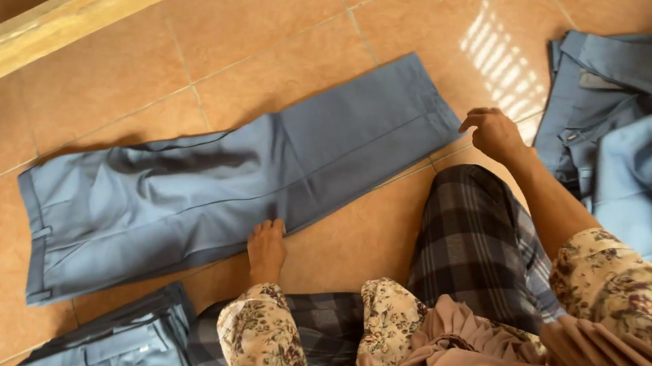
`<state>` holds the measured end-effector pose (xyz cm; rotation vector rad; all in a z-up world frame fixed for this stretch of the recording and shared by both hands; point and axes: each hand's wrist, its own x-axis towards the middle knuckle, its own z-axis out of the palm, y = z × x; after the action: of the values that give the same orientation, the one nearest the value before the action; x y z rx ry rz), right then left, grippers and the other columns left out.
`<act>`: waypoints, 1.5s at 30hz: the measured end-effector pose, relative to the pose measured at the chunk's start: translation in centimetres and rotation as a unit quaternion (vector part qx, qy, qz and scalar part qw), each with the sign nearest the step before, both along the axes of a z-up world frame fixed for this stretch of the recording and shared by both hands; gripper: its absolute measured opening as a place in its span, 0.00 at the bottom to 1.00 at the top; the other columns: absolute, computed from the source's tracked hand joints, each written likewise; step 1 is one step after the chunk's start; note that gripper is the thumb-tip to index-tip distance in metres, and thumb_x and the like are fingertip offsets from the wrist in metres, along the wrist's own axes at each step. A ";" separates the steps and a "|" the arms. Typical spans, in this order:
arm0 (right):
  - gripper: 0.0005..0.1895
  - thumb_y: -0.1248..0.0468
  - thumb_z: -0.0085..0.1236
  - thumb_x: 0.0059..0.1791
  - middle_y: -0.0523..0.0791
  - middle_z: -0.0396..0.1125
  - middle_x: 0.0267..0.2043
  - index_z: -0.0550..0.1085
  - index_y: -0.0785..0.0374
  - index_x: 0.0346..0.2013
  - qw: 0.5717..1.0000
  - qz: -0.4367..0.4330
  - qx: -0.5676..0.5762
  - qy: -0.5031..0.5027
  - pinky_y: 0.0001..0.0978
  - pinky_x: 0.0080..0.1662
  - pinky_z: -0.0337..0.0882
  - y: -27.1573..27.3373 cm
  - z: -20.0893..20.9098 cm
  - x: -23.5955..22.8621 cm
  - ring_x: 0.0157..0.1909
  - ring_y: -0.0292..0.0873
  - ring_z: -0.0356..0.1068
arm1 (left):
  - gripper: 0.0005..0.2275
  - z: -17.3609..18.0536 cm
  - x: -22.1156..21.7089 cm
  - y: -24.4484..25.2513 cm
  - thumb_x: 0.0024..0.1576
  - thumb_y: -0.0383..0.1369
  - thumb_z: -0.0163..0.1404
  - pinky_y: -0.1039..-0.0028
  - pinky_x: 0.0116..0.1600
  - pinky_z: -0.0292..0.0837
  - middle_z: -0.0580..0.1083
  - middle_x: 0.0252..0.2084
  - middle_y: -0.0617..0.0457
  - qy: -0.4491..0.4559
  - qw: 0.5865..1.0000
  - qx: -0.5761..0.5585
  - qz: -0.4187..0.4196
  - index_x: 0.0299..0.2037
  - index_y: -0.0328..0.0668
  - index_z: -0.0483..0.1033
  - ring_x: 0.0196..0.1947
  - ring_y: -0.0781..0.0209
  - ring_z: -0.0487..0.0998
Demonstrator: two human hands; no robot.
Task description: Folding multiple pairs of blue fabric pants into neat rectangles on a tiled floor.
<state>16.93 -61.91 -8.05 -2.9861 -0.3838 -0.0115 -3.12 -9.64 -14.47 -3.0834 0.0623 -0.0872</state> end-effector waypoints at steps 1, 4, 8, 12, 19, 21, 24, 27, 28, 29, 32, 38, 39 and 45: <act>0.17 0.70 0.53 0.46 0.39 0.74 0.53 0.82 0.43 0.38 0.995 -0.064 0.047 0.057 0.50 0.51 0.76 -1.2 -1.9 0.4 0.56 0.52 0.73 | 0.03 -0.2 0.0 -0.3 0.55 0.35 0.51 0.62 0.45 0.71 0.72 0.35 0.55 0.065 0.995 -0.067 0.031 0.35 0.56 0.69 0.40 0.52 0.76; 0.15 0.65 0.55 0.48 0.39 0.75 0.48 0.81 0.39 0.43 0.967 -0.177 0.143 0.117 0.51 0.52 0.74 -2.7 -4.8 1.1 0.54 0.51 0.73 | 0.05 1.6 0.7 -1.8 0.58 0.42 0.50 0.58 0.51 0.73 0.74 0.40 0.55 0.131 0.978 -0.153 0.053 0.41 0.61 0.72 0.47 0.50 0.77; 0.10 0.55 0.62 0.46 0.39 0.77 0.39 0.81 0.37 0.42 0.939 -0.237 0.218 0.121 0.47 0.53 0.74 -2.0 -8.8 3.9 0.50 0.50 0.75 | 0.08 3.1 2.3 -4.1 0.60 0.44 0.50 0.63 0.50 0.74 0.74 0.41 0.57 0.128 0.981 -0.146 0.014 0.47 0.64 0.74 0.46 0.55 0.79; 0.15 0.45 0.65 0.43 0.42 0.77 0.39 0.82 0.42 0.42 0.930 -0.250 0.206 0.175 0.48 0.50 0.75 -0.1 -11.7 5.0 0.49 0.52 0.75 | 0.08 0.7 2.8 -5.2 0.58 0.42 0.54 0.63 0.48 0.75 0.74 0.40 0.56 0.086 0.990 -0.111 -0.022 0.46 0.61 0.74 0.44 0.55 0.79; 0.31 0.43 0.66 0.43 0.58 0.69 0.51 0.79 0.64 0.50 0.928 -0.264 0.186 0.185 0.60 0.55 0.71 3.1 -10.1 4.6 0.57 0.66 0.68 | 0.14 1.6 2.0 -5.8 0.55 0.42 0.56 0.64 0.45 0.75 0.72 0.48 0.54 0.007 0.998 -0.055 -0.025 0.50 0.59 0.73 0.48 0.54 0.77; 0.31 0.42 0.64 0.44 0.57 0.71 0.48 0.79 0.61 0.50 0.920 -0.278 0.214 0.176 0.59 0.55 0.72 1.9 -12.3 5.1 0.55 0.65 0.70 | 0.16 2.0 1.8 -6.1 0.55 0.42 0.56 0.63 0.47 0.75 0.72 0.52 0.52 -0.008 0.999 -0.041 -0.023 0.52 0.59 0.72 0.52 0.53 0.76; 0.24 0.42 0.63 0.42 0.49 0.73 0.41 0.78 0.52 0.45 0.884 -0.348 0.281 0.136 0.53 0.52 0.73 0.8 -13.6 5.2 0.52 0.57 0.73 | 0.16 1.3 1.8 -6.1 0.54 0.43 0.56 0.64 0.48 0.74 0.71 0.53 0.55 -0.016 1.000 -0.017 -0.020 0.52 0.60 0.71 0.53 0.56 0.75; 0.22 0.47 0.65 0.43 0.51 0.74 0.39 0.78 0.56 0.45 0.889 -0.338 0.291 0.107 0.51 0.51 0.74 1.8 -11.4 4.4 0.50 0.57 0.74 | 0.13 -0.1 1.8 -5.9 0.55 0.41 0.55 0.64 0.46 0.74 0.71 0.51 0.56 -0.013 1.000 -0.021 -0.014 0.49 0.59 0.72 0.50 0.57 0.76; 0.23 0.49 0.67 0.44 0.51 0.69 0.46 0.75 0.56 0.49 0.906 -0.328 0.244 0.108 0.53 0.52 0.73 2.4 -10.3 4.1 0.54 0.59 0.69 | 0.12 -0.9 1.9 -5.7 0.54 0.41 0.56 0.64 0.46 0.74 0.72 0.50 0.57 -0.017 1.000 -0.018 -0.014 0.46 0.59 0.72 0.49 0.57 0.76; 0.26 0.52 0.68 0.45 0.51 0.63 0.53 0.71 0.55 0.53 0.922 -0.314 0.197 0.110 0.55 0.54 0.72 3.0 -9.1 3.9 0.58 0.60 0.65 | 0.10 -1.8 1.8 -5.3 0.54 0.40 0.56 0.65 0.46 0.74 0.72 0.48 0.58 -0.021 1.000 -0.015 -0.012 0.43 0.59 0.72 0.48 0.58 0.77; 0.31 0.47 0.68 0.47 0.51 0.60 0.56 0.69 0.57 0.57 0.935 -0.288 0.155 0.140 0.57 0.56 0.69 3.9 -6.9 3.8 0.61 0.59 0.59 | 0.06 0.8 2.2 -5.7 0.51 0.38 0.56 0.69 0.40 0.70 0.72 0.38 0.62 -0.137 0.990 -0.015 -0.025 0.34 0.58 0.71 0.36 0.62 0.77; 0.31 0.43 0.70 0.41 0.54 0.68 0.49 0.79 0.61 0.49 0.937 -0.275 0.143 0.161 0.60 0.49 0.72 2.1 -12.3 5.3 0.54 0.61 0.66 | 0.05 6.9 1.5 -7.2 0.48 0.37 0.54 0.70 0.42 0.67 0.73 0.40 0.62 -0.250 0.966 -0.066 0.019 0.30 0.59 0.70 0.39 0.61 0.75; 0.31 0.43 0.70 0.41 0.54 0.68 0.49 0.79 0.61 0.49 0.937 -0.272 0.144 0.163 0.60 0.49 0.72 1.9 -13.2 5.5 0.54 0.61 0.66 | 0.05 4.5 0.7 -7.1 0.48 0.37 0.54 0.70 0.42 0.67 0.73 0.40 0.62 -0.249 0.966 -0.063 0.022 0.30 0.59 0.70 0.39 0.61 0.75; 0.33 0.66 0.68 0.41 0.62 0.68 0.53 0.70 0.69 0.60 0.774 -0.320 0.490 0.243 0.61 0.43 0.76 2.7 -7.3 3.0 0.55 0.70 0.67 | 0.14 1.7 -0.8 -8.7 0.54 0.39 0.54 0.60 0.47 0.72 0.71 0.54 0.53 0.003 0.991 -0.092 0.097 0.51 0.57 0.71 0.53 0.51 0.75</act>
<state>19.97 -59.23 -15.32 -1.8231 0.5543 0.3627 -3.88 -18.30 -12.76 -3.2532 -0.2603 -0.0805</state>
